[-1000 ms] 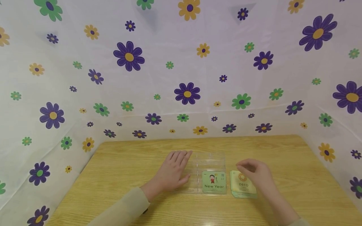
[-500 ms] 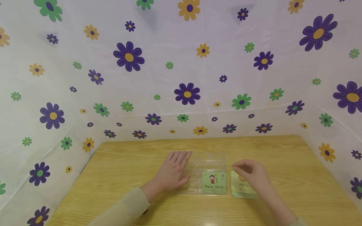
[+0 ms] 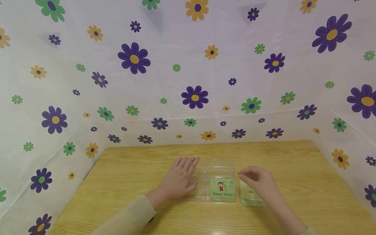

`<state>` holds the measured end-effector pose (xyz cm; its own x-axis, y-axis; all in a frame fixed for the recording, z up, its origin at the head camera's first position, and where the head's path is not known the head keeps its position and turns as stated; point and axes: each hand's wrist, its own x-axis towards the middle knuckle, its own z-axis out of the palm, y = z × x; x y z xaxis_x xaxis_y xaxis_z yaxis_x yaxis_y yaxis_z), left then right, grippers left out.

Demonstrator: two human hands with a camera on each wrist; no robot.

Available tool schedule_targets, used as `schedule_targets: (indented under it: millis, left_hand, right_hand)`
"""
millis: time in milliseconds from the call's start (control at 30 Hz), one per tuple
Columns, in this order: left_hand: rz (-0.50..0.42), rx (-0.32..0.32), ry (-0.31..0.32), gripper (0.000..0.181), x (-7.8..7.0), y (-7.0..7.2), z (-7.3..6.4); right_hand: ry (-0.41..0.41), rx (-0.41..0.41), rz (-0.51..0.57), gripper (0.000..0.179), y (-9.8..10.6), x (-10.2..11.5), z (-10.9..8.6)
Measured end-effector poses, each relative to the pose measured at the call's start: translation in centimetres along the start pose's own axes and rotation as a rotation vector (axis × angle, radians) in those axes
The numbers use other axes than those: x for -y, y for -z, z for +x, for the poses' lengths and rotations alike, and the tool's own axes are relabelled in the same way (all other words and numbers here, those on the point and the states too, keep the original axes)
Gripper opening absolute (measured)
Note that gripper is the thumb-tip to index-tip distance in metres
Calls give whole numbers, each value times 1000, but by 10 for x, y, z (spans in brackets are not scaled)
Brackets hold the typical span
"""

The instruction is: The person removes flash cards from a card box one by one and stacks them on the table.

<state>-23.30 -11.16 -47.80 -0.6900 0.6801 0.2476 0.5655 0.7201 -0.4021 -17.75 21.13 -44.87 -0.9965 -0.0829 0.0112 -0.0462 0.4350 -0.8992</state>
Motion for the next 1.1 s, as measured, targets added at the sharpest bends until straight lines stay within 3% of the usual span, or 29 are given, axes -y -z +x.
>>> schedule_targets:
  millis: [733,1100]
  left_hand:
    - [-1,6,-1,85,0,1,0]
    - [-12,15,0,85,0,3,1]
  right_hand:
    - [47,12,-8,18,-10,0,4]
    - [23,14,-10,19,-14,-3,6]
